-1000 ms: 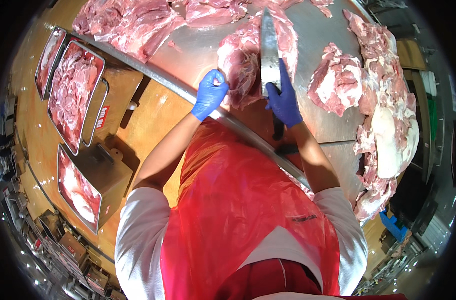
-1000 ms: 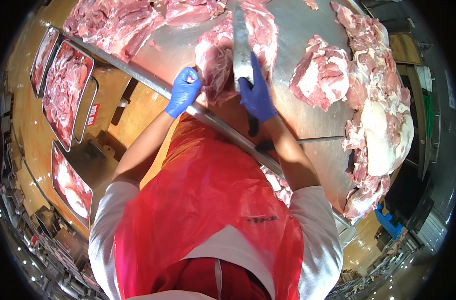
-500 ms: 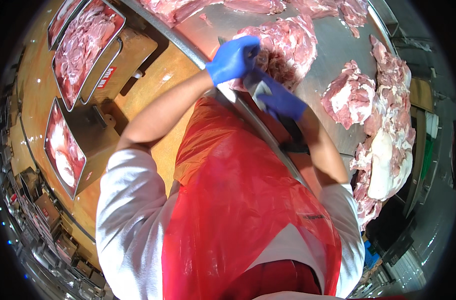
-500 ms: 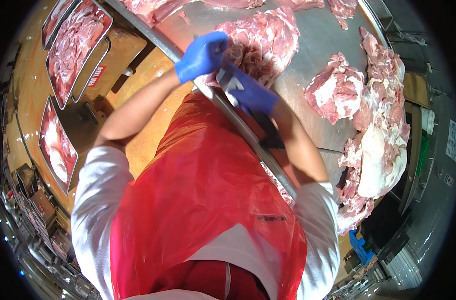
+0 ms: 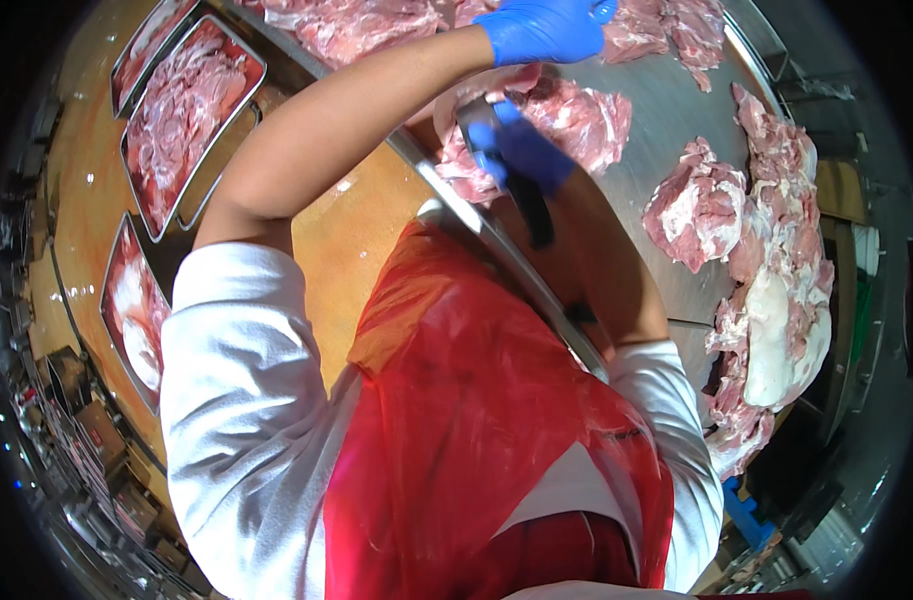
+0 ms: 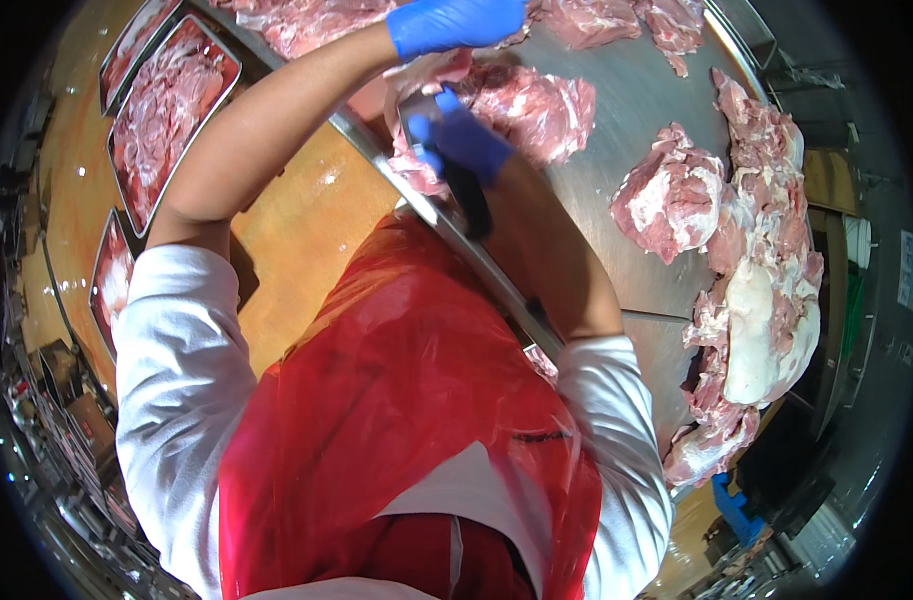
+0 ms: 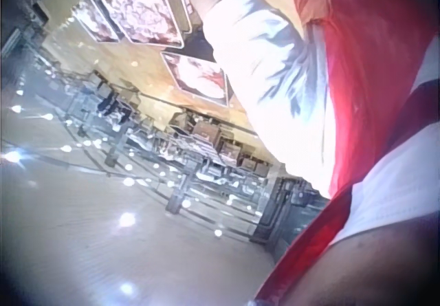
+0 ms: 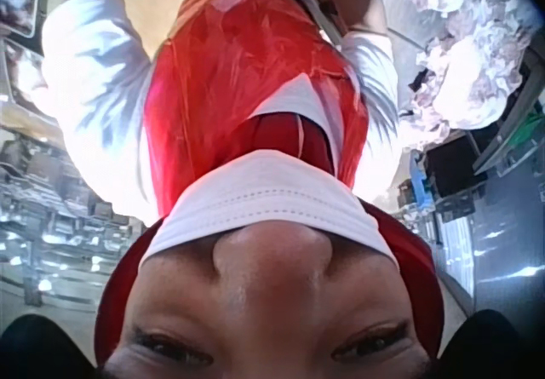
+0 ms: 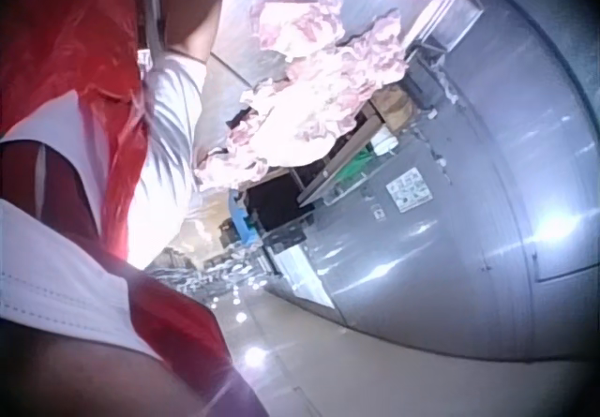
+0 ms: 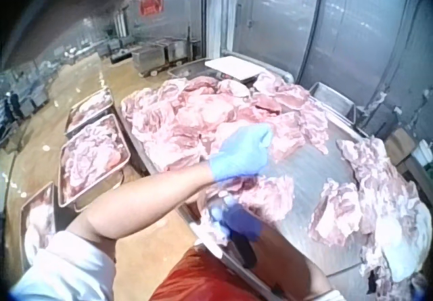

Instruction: The person uses a knife to trim and cut large pieces of raw meat on a stainless steel table. They separate lean meat from fat and place the trimmed portions into metal trays while continuing to process additional cuts.

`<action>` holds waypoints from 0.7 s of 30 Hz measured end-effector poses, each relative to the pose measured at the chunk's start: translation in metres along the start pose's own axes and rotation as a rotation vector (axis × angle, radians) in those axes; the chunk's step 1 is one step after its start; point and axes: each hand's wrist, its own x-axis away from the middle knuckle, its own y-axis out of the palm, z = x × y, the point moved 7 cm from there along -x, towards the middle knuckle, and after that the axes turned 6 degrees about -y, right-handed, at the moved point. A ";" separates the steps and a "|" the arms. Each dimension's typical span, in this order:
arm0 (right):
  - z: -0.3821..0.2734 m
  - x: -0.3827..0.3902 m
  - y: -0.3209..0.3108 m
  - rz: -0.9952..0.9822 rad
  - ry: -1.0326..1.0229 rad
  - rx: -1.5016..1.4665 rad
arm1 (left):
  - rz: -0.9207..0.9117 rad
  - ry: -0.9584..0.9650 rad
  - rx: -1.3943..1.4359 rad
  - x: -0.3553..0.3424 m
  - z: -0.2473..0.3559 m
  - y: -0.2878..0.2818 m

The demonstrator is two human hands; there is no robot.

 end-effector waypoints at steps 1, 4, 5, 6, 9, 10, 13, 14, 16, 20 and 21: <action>0.011 0.007 -0.001 0.083 -0.098 0.000 | 0.003 -0.009 0.001 -0.003 -0.002 -0.008; 0.003 0.051 0.009 0.010 -0.241 -0.027 | 0.006 -0.058 -0.010 -0.004 -0.001 -0.025; -0.009 0.055 0.018 -0.006 -0.188 -0.097 | -0.002 -0.061 -0.001 -0.005 0.004 -0.024; -0.022 0.062 0.027 -0.010 -0.131 -0.161 | -0.020 -0.054 0.017 -0.006 0.011 -0.020; -0.025 -0.003 0.037 -0.202 -0.024 -0.298 | -0.104 0.194 0.128 -0.023 0.055 0.025; -0.020 -0.018 0.052 -0.222 0.003 -0.285 | -0.066 0.313 0.157 -0.028 0.082 0.030; -0.034 -0.024 0.091 -0.089 -0.032 -0.167 | -0.126 0.521 0.278 -0.017 0.161 0.068; -0.046 -0.018 0.096 -0.049 -0.005 -0.141 | -0.171 0.590 0.325 -0.001 0.194 0.087; -0.040 -0.031 0.087 0.031 0.022 0.015 | -0.333 0.747 0.410 0.057 0.266 0.130; -0.012 -0.038 0.030 0.598 0.012 -0.165 | -0.894 1.067 0.493 0.231 0.318 0.202; -0.002 -0.033 0.010 0.744 -0.024 -0.180 | -0.845 1.151 0.478 0.260 0.311 0.194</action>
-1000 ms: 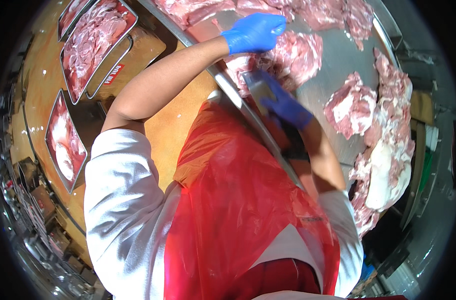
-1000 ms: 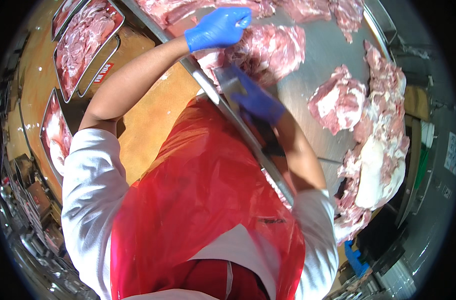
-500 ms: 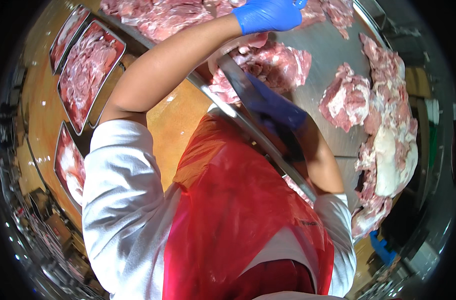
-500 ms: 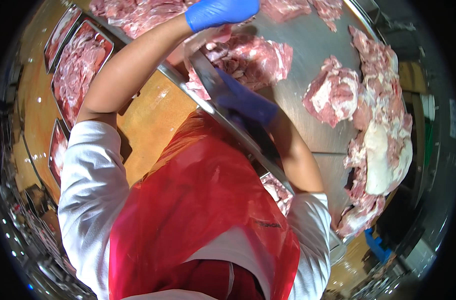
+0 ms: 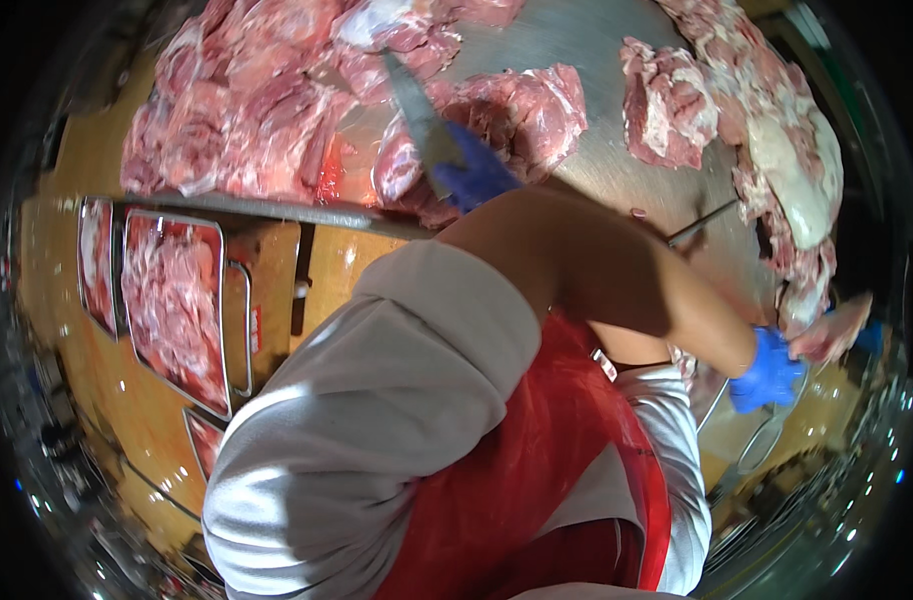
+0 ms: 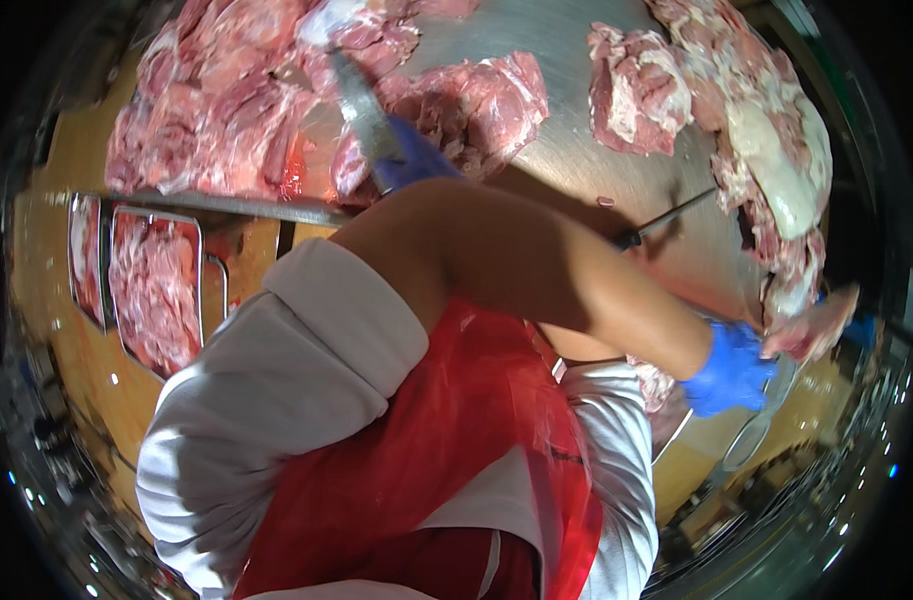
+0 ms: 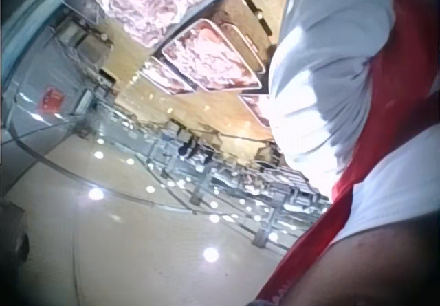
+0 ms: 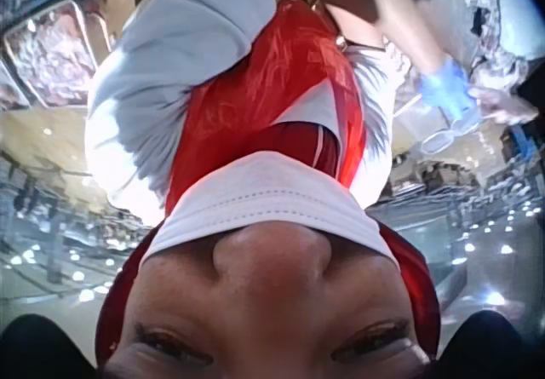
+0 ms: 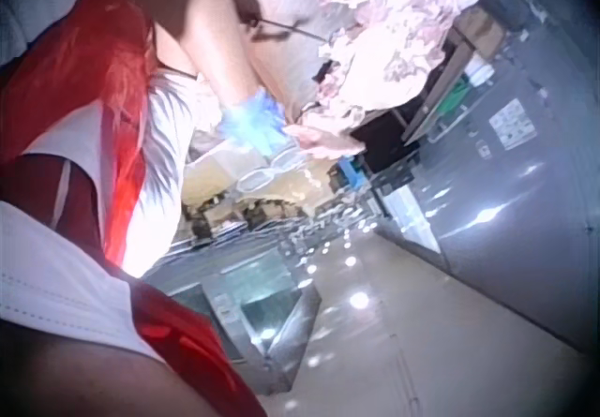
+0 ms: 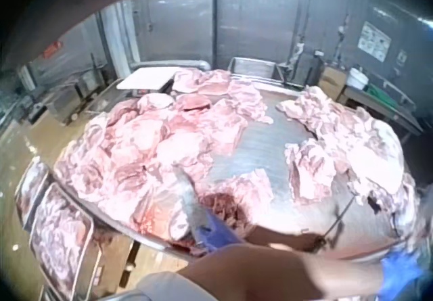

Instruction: The person uses a knife to trim and cut large pieces of raw meat on a stainless steel table. They separate lean meat from fat and place the trimmed portions into metal trays while continuing to process additional cuts.

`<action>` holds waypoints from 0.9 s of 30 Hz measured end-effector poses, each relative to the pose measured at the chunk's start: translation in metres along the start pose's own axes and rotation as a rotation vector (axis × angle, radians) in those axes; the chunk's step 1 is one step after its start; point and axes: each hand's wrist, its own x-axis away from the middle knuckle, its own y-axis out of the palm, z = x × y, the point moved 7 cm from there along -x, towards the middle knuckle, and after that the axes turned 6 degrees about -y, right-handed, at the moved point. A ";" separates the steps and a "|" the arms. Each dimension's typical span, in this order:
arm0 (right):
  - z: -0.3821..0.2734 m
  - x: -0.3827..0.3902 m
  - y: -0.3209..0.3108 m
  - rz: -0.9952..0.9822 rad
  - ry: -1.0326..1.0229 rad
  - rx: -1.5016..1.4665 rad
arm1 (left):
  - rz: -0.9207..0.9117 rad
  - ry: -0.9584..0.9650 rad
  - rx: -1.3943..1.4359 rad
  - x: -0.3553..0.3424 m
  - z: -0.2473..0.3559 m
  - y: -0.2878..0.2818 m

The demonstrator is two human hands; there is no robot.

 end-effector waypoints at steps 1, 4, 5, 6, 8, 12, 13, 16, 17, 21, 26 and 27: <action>0.012 -0.002 -0.035 0.187 -0.051 -0.064 | -0.202 -0.091 0.165 0.026 0.009 -0.010; 0.042 0.041 -0.104 0.519 0.023 -0.136 | -0.010 -0.416 0.337 0.163 -0.058 -0.081; 0.080 0.054 -0.148 0.712 -0.084 0.227 | 0.085 -0.540 0.264 0.230 -0.094 -0.119; 0.078 0.067 -0.142 0.721 -0.048 -0.005 | 0.174 -0.741 0.134 0.312 -0.135 -0.159; 0.086 0.093 -0.147 0.827 0.010 -0.259 | 0.227 -1.195 -0.167 0.471 -0.195 -0.214; 0.092 0.039 -0.155 0.862 -0.122 -0.413 | 0.315 -1.217 -0.436 0.574 -0.150 -0.139; 0.098 0.010 -0.163 0.825 -0.148 -0.417 | 0.308 -1.159 -0.474 0.570 -0.135 -0.109; 0.059 -0.055 -0.196 0.656 -0.283 -0.118 | 0.265 -1.294 -0.350 0.571 -0.133 -0.042; 0.066 -0.072 -0.215 0.559 -0.217 -0.033 | 0.094 -1.335 -0.084 0.534 -0.142 -0.040; 0.033 -0.100 -0.269 0.369 -0.126 0.338 | -0.215 -1.150 0.078 0.409 -0.166 -0.085; 0.020 -0.028 -0.287 0.589 -0.186 0.415 | 0.025 -0.910 -0.352 0.388 -0.256 -0.175; 0.020 -0.009 -0.280 0.659 -0.184 0.532 | -0.004 -0.931 -0.359 0.397 -0.263 -0.175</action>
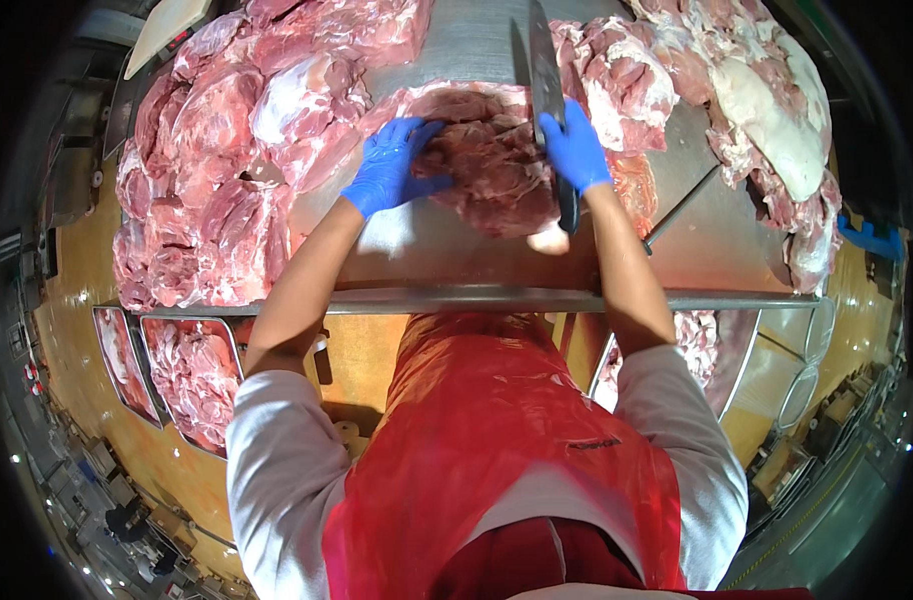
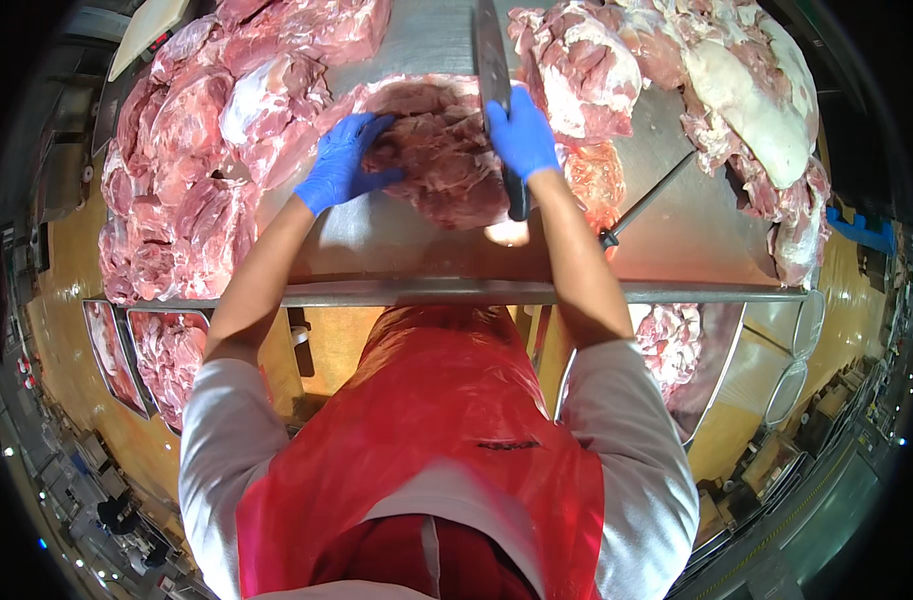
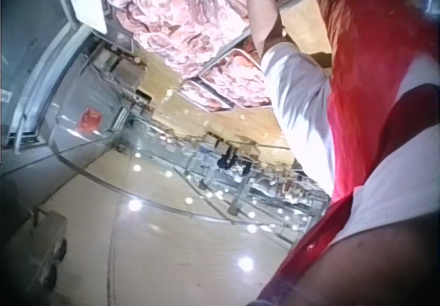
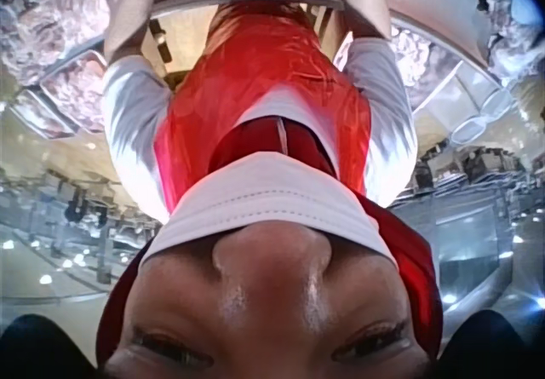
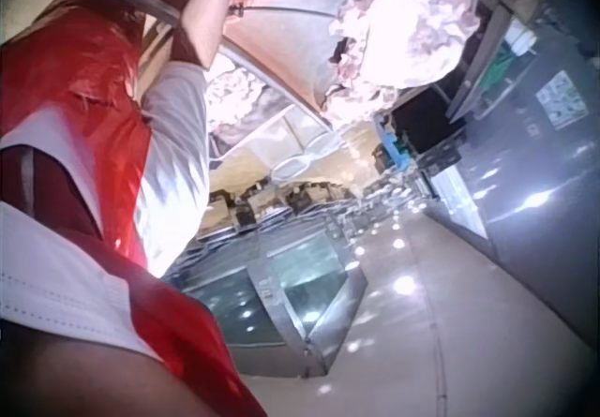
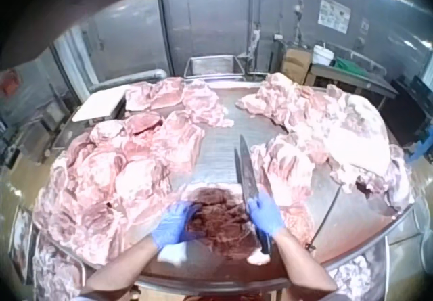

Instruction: The person uses a knife to trim and cut large pieces of raw meat on a stainless steel table. They separate lean meat from fat and place the trimmed portions into metal trays while continuing to process additional cuts.

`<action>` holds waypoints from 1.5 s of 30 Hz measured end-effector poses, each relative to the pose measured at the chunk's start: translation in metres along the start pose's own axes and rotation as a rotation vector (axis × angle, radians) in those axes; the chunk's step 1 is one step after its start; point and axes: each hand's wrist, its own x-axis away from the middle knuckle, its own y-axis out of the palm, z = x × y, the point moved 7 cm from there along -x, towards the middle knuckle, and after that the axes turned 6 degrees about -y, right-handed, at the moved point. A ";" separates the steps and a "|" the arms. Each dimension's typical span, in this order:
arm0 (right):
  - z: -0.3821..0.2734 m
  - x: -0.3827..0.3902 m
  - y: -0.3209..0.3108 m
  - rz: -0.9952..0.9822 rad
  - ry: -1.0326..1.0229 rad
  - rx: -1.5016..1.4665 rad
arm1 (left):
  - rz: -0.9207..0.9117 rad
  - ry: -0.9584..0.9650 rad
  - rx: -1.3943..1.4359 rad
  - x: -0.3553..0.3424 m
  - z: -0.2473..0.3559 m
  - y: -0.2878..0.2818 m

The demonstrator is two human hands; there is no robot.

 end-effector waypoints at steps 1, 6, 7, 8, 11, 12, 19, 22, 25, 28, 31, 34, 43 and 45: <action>-0.006 0.019 -0.010 0.075 -0.013 0.122 | -0.021 0.017 0.001 0.002 0.000 0.004; -0.029 0.094 -0.022 0.247 -0.158 0.217 | -0.073 -0.028 -0.162 0.029 0.025 0.013; -0.029 0.103 -0.015 0.297 -0.141 0.364 | 0.041 0.010 -0.382 0.024 0.031 0.001; -0.028 0.105 -0.007 0.323 -0.206 0.420 | -0.028 -0.052 -0.288 0.020 0.018 0.012; -0.036 0.093 0.007 0.381 -0.444 0.551 | -0.118 -0.166 -0.194 0.015 -0.007 0.030; -0.034 0.090 0.006 0.375 -0.434 0.586 | -0.103 -0.146 -0.119 0.024 -0.009 0.029; -0.088 0.124 0.027 0.260 0.019 0.302 | 0.023 -0.063 -0.099 0.086 -0.012 0.044; -0.123 0.169 0.080 0.121 -0.098 0.239 | 0.072 -0.049 -0.129 0.088 -0.006 0.042; -0.099 0.185 0.102 -0.174 0.127 0.381 | 0.033 -0.033 -0.141 0.092 -0.007 0.040; -0.101 0.245 0.096 -0.287 0.300 0.349 | 0.044 -0.009 -0.150 0.099 -0.010 0.046; -0.087 0.199 0.115 -0.279 0.290 0.338 | 0.002 0.036 -0.142 0.108 0.006 0.058; -0.064 0.133 0.135 -0.193 0.238 0.438 | -0.037 0.055 -0.176 0.094 0.024 0.058; -0.019 0.174 0.142 -0.168 0.201 0.393 | -0.008 0.059 -0.014 0.085 0.013 0.069; -0.024 0.153 0.141 -0.177 0.178 0.362 | 0.040 -0.004 0.052 0.078 0.012 0.059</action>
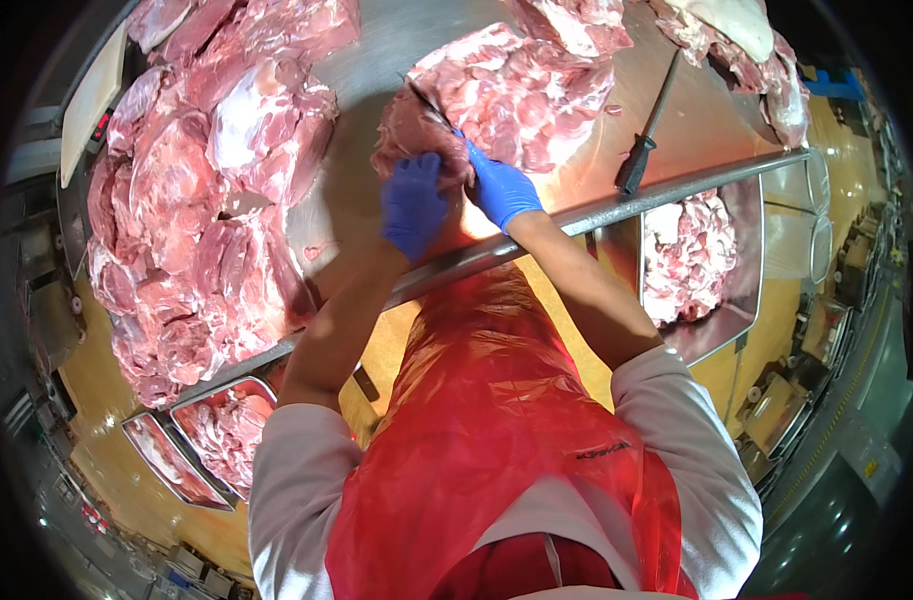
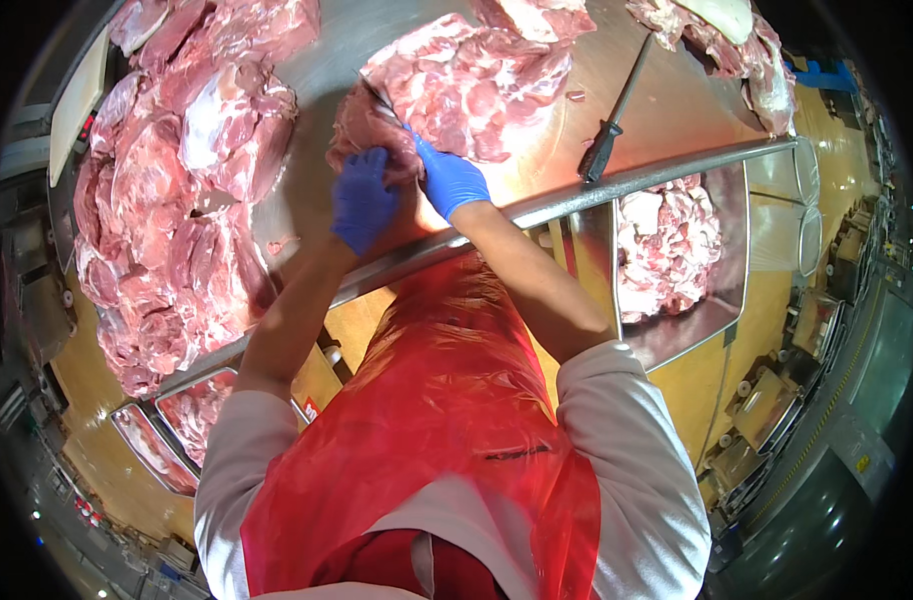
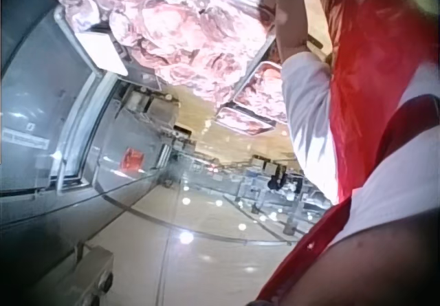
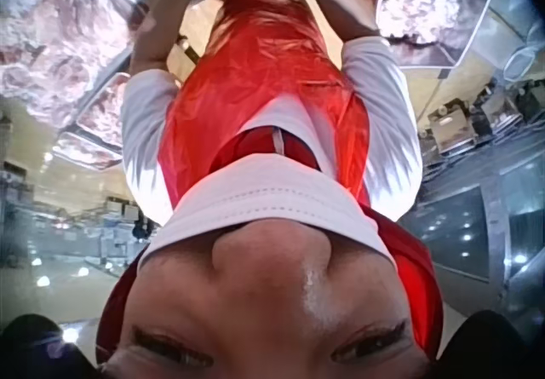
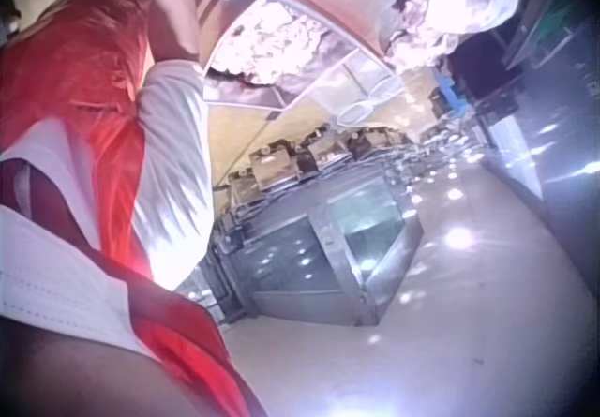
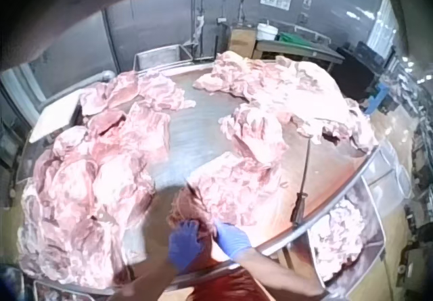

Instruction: The person uses a knife to trim and cut large pieces of raw meat on a stainless steel table. They separate lean meat from fat and place the trimmed portions into metal trays while continuing to process additional cuts.

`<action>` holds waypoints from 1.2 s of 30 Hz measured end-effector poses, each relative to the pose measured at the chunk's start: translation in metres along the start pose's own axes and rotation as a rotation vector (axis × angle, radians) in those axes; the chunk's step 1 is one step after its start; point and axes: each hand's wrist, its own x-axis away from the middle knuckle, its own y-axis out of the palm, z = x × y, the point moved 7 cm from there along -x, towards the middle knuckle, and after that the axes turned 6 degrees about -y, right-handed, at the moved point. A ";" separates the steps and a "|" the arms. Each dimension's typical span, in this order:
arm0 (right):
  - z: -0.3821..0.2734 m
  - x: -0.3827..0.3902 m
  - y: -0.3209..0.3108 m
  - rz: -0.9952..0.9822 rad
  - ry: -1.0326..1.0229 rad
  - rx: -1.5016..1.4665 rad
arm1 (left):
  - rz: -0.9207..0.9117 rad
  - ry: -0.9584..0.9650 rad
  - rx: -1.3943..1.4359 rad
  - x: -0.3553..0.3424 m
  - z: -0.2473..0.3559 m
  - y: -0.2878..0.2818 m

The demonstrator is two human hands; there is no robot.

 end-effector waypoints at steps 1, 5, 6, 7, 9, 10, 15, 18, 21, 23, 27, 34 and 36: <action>-0.005 -0.007 -0.006 -0.006 -0.021 -0.013 | -0.009 -0.043 0.027 -0.002 -0.007 -0.003; 0.024 -0.006 0.029 0.117 -0.219 -0.314 | -0.089 -0.184 0.141 -0.029 -0.018 -0.016; 0.031 -0.008 0.035 0.145 -0.258 -0.365 | -0.118 -0.235 0.170 -0.035 -0.015 -0.018; 0.011 -0.009 0.014 0.020 -0.153 -0.284 | -0.137 -0.274 0.158 -0.037 -0.018 -0.021; -0.008 0.016 -0.005 0.033 -0.161 -0.304 | -0.187 -0.320 0.140 -0.058 -0.010 -0.043; -0.006 0.039 -0.009 0.158 -0.287 -0.416 | -0.231 -0.296 0.149 -0.066 -0.002 -0.054; -0.015 0.075 -0.004 0.031 -0.051 -0.521 | -0.204 -0.200 0.473 -0.075 0.049 -0.110; -0.056 -0.014 -0.002 0.196 -0.125 -0.526 | -0.176 -0.100 0.521 -0.080 0.116 -0.146; -0.092 -0.053 -0.004 0.066 -0.120 -0.765 | -0.066 -0.062 0.637 -0.086 0.108 -0.166; -0.102 -0.031 -0.003 -0.032 -0.083 -0.847 | 0.070 -0.115 0.903 -0.094 0.077 -0.179; -0.108 0.018 -0.009 -0.160 0.148 -0.944 | 0.105 -0.189 0.972 -0.115 0.080 -0.217; -0.128 -0.038 -0.011 -0.144 -0.030 -1.127 | 0.370 0.406 0.888 -0.144 0.252 -0.198; -0.114 -0.022 -0.019 -0.133 0.004 -1.161 | 0.355 0.594 0.886 -0.126 0.337 -0.161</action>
